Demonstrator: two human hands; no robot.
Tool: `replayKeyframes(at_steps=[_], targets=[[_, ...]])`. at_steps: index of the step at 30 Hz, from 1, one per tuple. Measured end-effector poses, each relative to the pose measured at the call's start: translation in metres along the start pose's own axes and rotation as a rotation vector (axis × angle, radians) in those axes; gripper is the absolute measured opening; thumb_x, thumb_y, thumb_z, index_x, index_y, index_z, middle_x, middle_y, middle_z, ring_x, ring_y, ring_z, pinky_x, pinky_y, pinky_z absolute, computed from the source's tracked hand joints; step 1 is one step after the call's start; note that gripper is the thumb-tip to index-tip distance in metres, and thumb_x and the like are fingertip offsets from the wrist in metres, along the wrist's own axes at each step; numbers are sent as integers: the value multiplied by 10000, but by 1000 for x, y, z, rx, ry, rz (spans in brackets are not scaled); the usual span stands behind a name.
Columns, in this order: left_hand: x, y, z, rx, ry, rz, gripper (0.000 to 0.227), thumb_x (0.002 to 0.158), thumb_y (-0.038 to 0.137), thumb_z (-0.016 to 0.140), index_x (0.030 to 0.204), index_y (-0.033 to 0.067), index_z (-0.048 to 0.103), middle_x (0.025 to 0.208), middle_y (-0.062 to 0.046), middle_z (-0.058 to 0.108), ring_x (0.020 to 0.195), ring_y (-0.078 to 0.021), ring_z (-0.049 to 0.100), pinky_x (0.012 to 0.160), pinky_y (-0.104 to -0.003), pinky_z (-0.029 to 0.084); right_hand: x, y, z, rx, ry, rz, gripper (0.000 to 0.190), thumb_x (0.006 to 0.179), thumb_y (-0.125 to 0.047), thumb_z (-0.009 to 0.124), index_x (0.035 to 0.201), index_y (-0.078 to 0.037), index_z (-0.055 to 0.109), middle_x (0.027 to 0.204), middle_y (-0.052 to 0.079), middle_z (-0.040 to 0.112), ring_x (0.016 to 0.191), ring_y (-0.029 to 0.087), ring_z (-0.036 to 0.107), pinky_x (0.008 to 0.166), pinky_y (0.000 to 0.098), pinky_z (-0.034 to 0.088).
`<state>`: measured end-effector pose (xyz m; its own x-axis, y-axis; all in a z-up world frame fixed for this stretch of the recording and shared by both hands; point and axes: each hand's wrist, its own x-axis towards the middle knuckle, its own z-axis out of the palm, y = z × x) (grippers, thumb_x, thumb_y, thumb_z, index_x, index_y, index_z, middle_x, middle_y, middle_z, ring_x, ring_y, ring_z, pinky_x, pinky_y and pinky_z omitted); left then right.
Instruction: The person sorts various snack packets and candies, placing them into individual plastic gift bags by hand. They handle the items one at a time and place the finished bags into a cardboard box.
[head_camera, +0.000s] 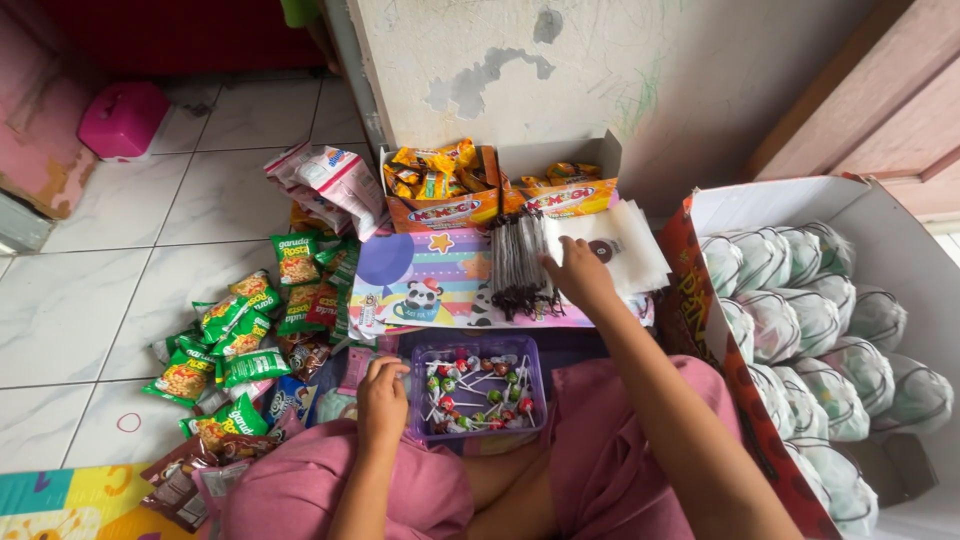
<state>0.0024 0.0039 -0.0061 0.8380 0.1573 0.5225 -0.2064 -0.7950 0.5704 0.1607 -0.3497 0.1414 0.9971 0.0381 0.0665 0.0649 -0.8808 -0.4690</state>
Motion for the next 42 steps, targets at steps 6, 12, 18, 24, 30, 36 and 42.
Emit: replayKeyframes(at_steps=[6, 12, 18, 24, 30, 36, 42], targets=[[7, 8, -6, -66, -139, -101, 299, 825, -155, 544, 904, 68, 726, 1103, -51, 679, 937, -258, 709, 780, -373, 614, 23, -27, 23, -94, -140, 239, 752, 975, -665, 478, 1290, 11, 572, 1248, 228, 585, 1114, 454, 614, 860, 575, 519], [9, 8, -5, -70, -155, -115, 308, 821, -155, 545, 912, 73, 730, 1105, -41, 682, 945, -239, 711, 785, -351, 618, 37, -18, 29, -120, -172, 213, 540, 970, -426, 501, 1284, 13, 528, 1184, 222, 618, 1045, 447, 653, 833, 557, 543], [8, 6, -3, -82, -141, -110, 314, 818, -155, 534, 900, 83, 722, 1098, -37, 682, 922, -247, 713, 758, -369, 608, 47, -6, 26, -12, -175, 243, 352, 912, -229, 393, 1139, 22, 491, 1059, 317, 678, 943, 550, 640, 742, 601, 473], [8, 6, -3, -79, -136, -112, 313, 823, -152, 533, 897, 82, 727, 1085, -38, 688, 913, -241, 716, 743, -364, 609, 32, -39, 18, -199, -271, 235, 981, 953, -640, 510, 1614, -9, 154, 1368, 216, 588, 1191, 431, 621, 920, 541, 524], [7, 5, -2, -78, -148, -126, 311, 820, -154, 537, 901, 79, 726, 1091, -40, 686, 935, -238, 714, 771, -363, 612, 34, -33, 12, -111, -253, 201, 590, 962, -292, 439, 1454, 11, 322, 1163, 268, 657, 1018, 499, 650, 794, 584, 505], [7, 6, -2, -69, -148, -120, 295, 833, -145, 548, 899, 84, 722, 1101, -32, 681, 939, -231, 709, 761, -350, 613, 33, -30, -2, 50, -271, 259, 383, 897, -135, 383, 1237, 37, 417, 1121, 382, 636, 921, 544, 621, 712, 567, 436], [7, 3, 0, -68, -139, -116, 307, 827, -142, 533, 891, 92, 721, 1094, -31, 683, 956, -239, 709, 765, -370, 602, 28, -37, 10, -101, -233, 174, 666, 909, -86, 369, 1546, 34, 213, 1123, 284, 660, 966, 475, 671, 742, 553, 534]])
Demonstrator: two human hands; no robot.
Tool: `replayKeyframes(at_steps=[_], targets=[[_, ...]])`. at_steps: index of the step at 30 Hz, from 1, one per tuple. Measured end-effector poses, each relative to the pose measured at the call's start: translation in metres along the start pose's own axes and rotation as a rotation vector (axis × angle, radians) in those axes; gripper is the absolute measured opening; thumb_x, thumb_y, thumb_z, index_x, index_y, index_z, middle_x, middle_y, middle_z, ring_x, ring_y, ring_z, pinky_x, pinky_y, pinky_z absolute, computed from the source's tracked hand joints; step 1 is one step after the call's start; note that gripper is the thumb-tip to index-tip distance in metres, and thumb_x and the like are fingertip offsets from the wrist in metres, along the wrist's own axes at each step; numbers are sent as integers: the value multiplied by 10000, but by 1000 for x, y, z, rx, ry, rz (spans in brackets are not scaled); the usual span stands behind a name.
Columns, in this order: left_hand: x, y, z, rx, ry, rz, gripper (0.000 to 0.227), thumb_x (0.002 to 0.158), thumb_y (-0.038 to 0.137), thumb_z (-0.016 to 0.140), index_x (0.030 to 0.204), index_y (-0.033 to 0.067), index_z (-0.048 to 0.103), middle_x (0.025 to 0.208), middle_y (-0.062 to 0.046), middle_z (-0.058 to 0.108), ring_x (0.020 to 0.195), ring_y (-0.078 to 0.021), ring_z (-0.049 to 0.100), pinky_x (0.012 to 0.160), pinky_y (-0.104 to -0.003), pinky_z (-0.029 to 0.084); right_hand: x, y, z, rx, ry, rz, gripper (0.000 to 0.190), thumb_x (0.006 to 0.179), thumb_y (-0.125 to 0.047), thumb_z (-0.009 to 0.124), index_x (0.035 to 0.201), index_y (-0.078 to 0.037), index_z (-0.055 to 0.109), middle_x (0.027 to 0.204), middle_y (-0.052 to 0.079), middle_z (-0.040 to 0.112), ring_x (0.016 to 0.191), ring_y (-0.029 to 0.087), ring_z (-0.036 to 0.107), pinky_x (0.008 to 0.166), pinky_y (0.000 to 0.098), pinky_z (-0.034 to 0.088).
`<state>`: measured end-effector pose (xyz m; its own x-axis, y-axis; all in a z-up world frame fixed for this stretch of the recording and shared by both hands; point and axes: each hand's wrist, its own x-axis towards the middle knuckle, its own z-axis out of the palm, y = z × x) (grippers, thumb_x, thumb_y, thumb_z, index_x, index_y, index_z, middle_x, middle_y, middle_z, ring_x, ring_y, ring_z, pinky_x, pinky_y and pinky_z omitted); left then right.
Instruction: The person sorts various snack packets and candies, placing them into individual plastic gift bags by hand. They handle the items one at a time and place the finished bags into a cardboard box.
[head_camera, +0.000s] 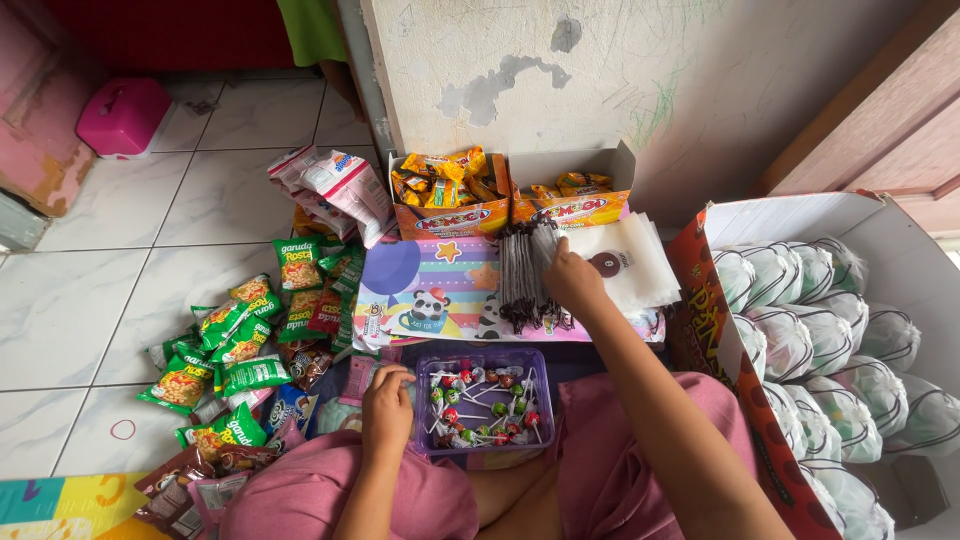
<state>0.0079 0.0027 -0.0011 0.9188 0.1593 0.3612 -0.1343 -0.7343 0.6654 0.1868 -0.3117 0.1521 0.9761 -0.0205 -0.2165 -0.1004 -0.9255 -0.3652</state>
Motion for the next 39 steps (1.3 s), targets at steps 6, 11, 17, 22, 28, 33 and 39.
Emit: replayKeyframes(at_steps=[6, 11, 17, 22, 28, 33, 39], targets=[[0, 0, 0, -17, -5, 3, 294, 829, -149, 536, 883, 72, 722, 1080, -38, 683, 923, -233, 711, 744, -353, 609, -34, -1, -66, 58, 21, 124, 586, 955, -73, 312, 1540, -38, 292, 1026, 214, 683, 860, 377, 663, 681, 510, 516], [1, -1, 1, -42, 37, 66, 295, 825, -156, 543, 879, 74, 719, 1054, -54, 683, 903, -246, 717, 772, -373, 596, -63, -20, -85, 23, 400, -213, 660, 930, -114, 387, 1589, -104, 344, 977, 338, 677, 766, 558, 618, 657, 621, 436], [1, 7, -5, -63, 64, 95, 311, 810, -193, 548, 866, 68, 709, 1032, -61, 686, 913, -246, 717, 779, -370, 602, -87, -95, 2, -305, 454, -705, 820, 836, 161, 538, 1590, -108, 359, 1193, 179, 641, 916, 282, 651, 682, 367, 626], [0, 1, 0, -34, 43, 53, 304, 781, -155, 536, 857, 85, 705, 1019, -37, 685, 919, -244, 707, 801, -382, 577, -43, -70, 115, -627, 341, -975, 756, 955, -99, 543, 1639, -124, 224, 1416, 209, 531, 1262, 353, 538, 1087, 487, 430], [-1, -2, 3, -26, 31, 40, 286, 800, -131, 534, 869, 91, 701, 1032, -38, 679, 910, -250, 699, 792, -389, 574, -47, -55, 124, -603, 414, -1131, 755, 958, -87, 530, 1646, -107, 219, 1385, 179, 540, 1180, 331, 533, 1011, 454, 431], [-1, 1, 1, -14, 31, 43, 287, 800, -143, 546, 868, 83, 709, 1024, -45, 681, 912, -245, 701, 790, -381, 585, -54, -46, 124, -554, 436, -1210, 795, 908, -19, 493, 1649, -117, 221, 1371, 169, 555, 1169, 333, 543, 1017, 450, 432], [-1, 0, 2, 26, 57, 32, 231, 812, -47, 577, 834, 157, 683, 918, 19, 643, 892, -258, 731, 794, -388, 603, -62, -50, 122, -356, 458, -1084, 651, 930, -130, 499, 1572, -88, 399, 1302, 203, 582, 1243, 360, 572, 1055, 464, 424]])
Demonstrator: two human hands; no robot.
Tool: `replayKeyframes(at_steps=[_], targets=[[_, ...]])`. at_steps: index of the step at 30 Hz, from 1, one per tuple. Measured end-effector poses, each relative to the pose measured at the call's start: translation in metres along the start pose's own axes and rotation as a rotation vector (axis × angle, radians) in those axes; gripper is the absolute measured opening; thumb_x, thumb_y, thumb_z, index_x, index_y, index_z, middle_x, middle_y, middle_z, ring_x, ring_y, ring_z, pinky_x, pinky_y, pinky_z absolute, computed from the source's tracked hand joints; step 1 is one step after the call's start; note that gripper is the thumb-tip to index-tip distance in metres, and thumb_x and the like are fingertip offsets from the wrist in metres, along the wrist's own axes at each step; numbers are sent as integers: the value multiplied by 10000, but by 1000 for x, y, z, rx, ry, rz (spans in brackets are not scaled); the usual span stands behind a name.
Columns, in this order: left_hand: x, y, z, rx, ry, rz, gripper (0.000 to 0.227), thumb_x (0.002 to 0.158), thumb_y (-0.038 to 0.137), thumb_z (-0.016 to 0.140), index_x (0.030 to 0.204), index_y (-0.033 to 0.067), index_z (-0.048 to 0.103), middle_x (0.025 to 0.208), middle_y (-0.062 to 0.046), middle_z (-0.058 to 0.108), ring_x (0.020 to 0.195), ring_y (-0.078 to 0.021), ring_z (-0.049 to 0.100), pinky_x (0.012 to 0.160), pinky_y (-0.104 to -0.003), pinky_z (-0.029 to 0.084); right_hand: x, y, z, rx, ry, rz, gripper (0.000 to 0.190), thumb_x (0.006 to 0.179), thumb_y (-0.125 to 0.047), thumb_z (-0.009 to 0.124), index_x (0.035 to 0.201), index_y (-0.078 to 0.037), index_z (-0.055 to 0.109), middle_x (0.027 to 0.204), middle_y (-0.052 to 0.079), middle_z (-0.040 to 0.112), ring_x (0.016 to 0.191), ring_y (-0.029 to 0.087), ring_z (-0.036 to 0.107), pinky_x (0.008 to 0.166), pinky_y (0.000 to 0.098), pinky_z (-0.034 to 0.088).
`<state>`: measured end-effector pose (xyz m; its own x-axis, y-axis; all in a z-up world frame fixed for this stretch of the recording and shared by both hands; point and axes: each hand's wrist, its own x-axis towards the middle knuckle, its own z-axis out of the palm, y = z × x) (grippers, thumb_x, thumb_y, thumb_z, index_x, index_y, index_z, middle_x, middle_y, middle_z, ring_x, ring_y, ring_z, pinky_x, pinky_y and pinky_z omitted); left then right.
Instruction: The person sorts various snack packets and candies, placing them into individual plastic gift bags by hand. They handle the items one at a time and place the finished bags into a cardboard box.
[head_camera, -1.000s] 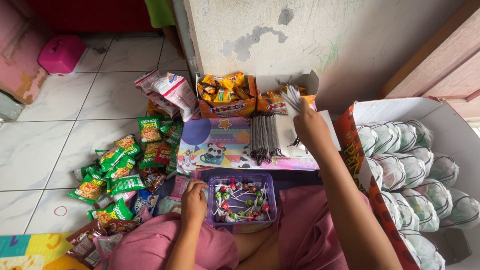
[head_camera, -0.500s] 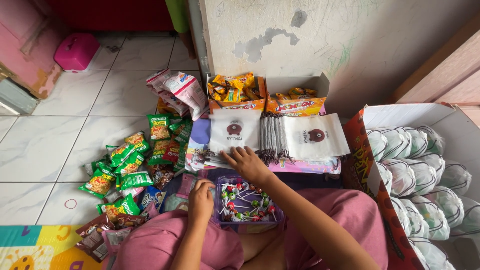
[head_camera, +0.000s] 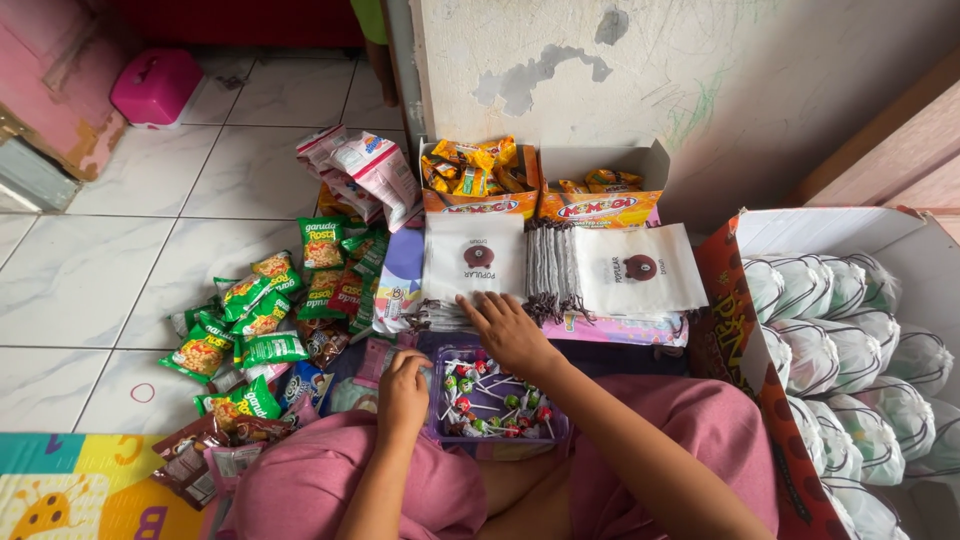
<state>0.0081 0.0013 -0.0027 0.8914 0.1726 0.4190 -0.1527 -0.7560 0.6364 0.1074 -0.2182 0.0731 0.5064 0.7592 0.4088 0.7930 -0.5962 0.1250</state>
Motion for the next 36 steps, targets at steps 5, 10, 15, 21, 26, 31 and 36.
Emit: replayKeyframes(at_steps=[5, 10, 15, 21, 26, 31, 36], targets=[[1, -3, 3, -17, 18, 2, 241, 793, -45, 585, 830, 170, 687, 926, 21, 640, 893, -251, 729, 794, -384, 599, -2, -9, -6, 47, -44, 67, 701, 864, -258, 560, 1539, -99, 454, 1454, 217, 518, 1396, 393, 470, 1144, 539, 340], [2, 1, -2, -83, 73, -69, 269, 793, -63, 587, 851, 179, 687, 970, 19, 653, 935, -265, 726, 816, -381, 594, -10, -37, -54, 220, 95, 27, 532, 872, -136, 615, 1398, -67, 570, 1324, 181, 587, 1321, 389, 549, 1115, 509, 403], [27, 13, -28, -156, 352, -87, 338, 808, -84, 609, 981, 182, 724, 903, -24, 676, 886, -264, 703, 849, -381, 553, -30, -37, -60, 391, 179, 4, 338, 915, -90, 590, 1243, -72, 669, 1195, 131, 633, 1227, 363, 616, 1083, 490, 452], [95, -55, -65, -298, 547, -556, 437, 859, -13, 608, 1284, 91, 616, 1199, -147, 592, 1194, -354, 612, 1059, -477, 461, -15, -25, -86, 423, 257, 29, 285, 931, 1, 558, 1185, -48, 677, 1095, 124, 659, 1106, 332, 671, 1032, 468, 504], [146, -116, -145, 242, 482, -817, 473, 962, 226, 710, 1414, 200, 574, 1617, -141, 287, 1420, -504, 288, 1052, -686, 422, -16, -21, -92, 596, 94, 158, 319, 978, 11, 525, 1289, -2, 593, 1206, 186, 593, 1117, 362, 604, 892, 482, 520], [131, -214, -208, 346, 197, -1206, 984, 828, 760, 571, 1647, 294, 289, 1681, -153, -84, 1553, -422, -37, 1202, -720, 29, -12, -15, -95, 689, 84, 224, 301, 1009, -69, 527, 1294, -6, 605, 1223, 179, 599, 1093, 341, 642, 899, 447, 530], [137, -211, -207, 256, -63, -1339, 1033, 815, 840, 406, 1670, 322, 145, 1676, -203, -63, 1529, -503, 68, 1177, -714, 261, -6, -11, -87, 743, 74, 249, 264, 992, -57, 545, 1237, -21, 639, 1186, 165, 627, 1080, 313, 673, 902, 408, 543]])
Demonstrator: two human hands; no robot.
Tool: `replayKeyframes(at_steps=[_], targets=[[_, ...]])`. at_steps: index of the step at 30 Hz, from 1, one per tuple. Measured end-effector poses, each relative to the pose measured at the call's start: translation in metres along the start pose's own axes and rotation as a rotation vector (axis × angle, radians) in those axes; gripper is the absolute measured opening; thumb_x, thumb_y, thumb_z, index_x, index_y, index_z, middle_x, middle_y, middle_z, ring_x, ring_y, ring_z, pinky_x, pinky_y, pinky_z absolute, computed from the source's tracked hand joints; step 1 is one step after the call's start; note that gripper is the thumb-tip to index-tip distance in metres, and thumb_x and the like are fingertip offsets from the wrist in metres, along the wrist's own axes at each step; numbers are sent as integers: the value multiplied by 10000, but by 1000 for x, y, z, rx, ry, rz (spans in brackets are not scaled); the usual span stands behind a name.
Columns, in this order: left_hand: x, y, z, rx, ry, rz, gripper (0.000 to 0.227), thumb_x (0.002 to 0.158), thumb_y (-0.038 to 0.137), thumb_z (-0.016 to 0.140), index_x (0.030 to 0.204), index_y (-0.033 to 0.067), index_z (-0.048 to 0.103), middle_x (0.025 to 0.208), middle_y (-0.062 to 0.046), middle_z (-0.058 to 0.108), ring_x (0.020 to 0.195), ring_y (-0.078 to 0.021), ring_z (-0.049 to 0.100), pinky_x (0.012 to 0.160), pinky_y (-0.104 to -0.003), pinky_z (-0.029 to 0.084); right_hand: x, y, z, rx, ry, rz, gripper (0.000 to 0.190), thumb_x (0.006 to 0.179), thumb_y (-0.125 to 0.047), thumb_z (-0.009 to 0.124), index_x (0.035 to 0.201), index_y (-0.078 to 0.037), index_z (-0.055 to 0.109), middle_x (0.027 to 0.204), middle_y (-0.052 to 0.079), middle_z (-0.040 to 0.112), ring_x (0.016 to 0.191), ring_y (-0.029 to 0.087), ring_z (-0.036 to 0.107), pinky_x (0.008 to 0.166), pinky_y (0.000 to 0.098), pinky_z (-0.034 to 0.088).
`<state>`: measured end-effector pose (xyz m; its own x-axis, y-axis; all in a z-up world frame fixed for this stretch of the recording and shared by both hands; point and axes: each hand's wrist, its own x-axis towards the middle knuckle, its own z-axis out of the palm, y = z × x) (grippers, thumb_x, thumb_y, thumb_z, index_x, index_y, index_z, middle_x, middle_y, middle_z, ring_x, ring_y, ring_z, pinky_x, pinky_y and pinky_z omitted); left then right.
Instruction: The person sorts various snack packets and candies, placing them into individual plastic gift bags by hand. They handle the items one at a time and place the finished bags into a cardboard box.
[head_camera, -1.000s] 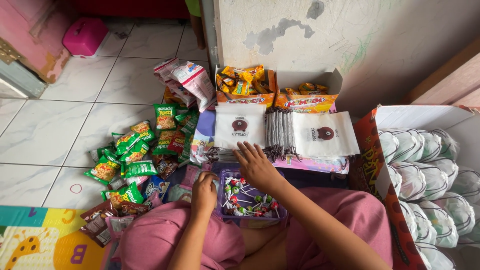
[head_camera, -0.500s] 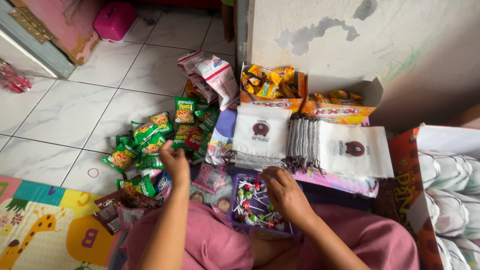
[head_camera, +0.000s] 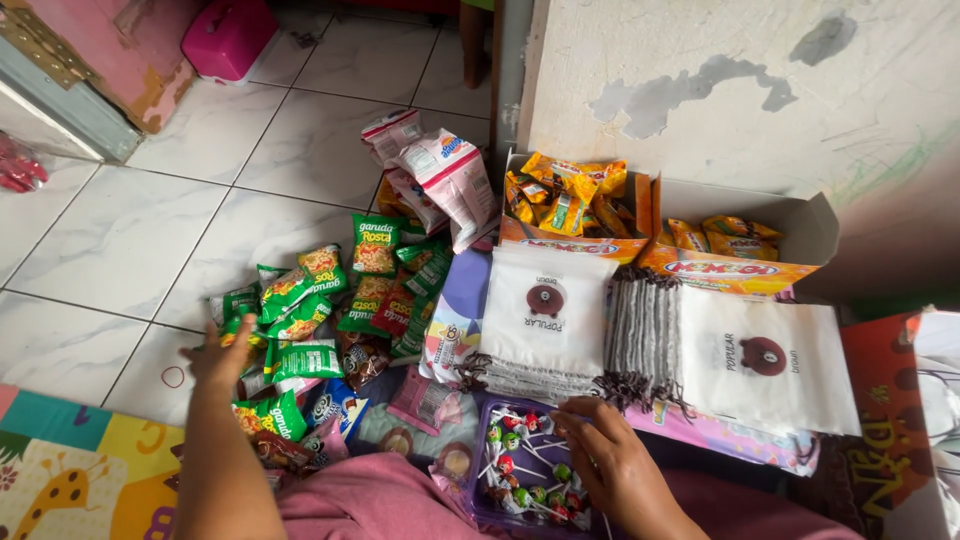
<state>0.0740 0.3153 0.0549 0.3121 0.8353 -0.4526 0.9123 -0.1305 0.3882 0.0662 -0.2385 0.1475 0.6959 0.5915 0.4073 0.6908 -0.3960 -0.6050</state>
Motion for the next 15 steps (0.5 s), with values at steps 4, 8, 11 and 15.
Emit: replayKeyframes(at_steps=[4, 8, 11, 15], targets=[[-27, 26, 24, -35, -193, 211, 863, 872, 723, 453, 1581, 239, 366, 1695, -95, -31, 1490, -425, 283, 1208, -628, 287, -2, 0, 4, 20, -52, 35, 274, 977, -33, 555, 1238, -37, 639, 1197, 142, 630, 1102, 292, 671, 912, 393, 545], [-11, 38, 71, 46, -244, 538, 601, 944, 572, 535, 1352, 135, 600, 1439, -80, 551, 1261, -300, 564, 981, -452, 458, -5, 4, 8, -1, -80, 56, 299, 977, -53, 571, 1267, -65, 645, 1198, 121, 629, 1098, 268, 680, 903, 383, 550], [-24, 43, 73, 27, -257, 786, 340, 920, 415, 670, 1107, 136, 722, 1462, -39, 580, 1331, -248, 550, 991, -410, 499, -6, 5, 9, -3, -82, 55, 294, 973, -59, 582, 1259, -59, 648, 1202, 119, 634, 1106, 269, 687, 903, 388, 555], [-80, 45, 61, 95, -307, 1060, 96, 910, 173, 691, 999, 170, 727, 1429, 9, 619, 1255, -222, 596, 1100, -423, 512, -5, 1, 9, 17, -117, 93, 292, 967, -49, 591, 1252, -79, 647, 1215, 102, 637, 1021, 248, 699, 852, 370, 558]])
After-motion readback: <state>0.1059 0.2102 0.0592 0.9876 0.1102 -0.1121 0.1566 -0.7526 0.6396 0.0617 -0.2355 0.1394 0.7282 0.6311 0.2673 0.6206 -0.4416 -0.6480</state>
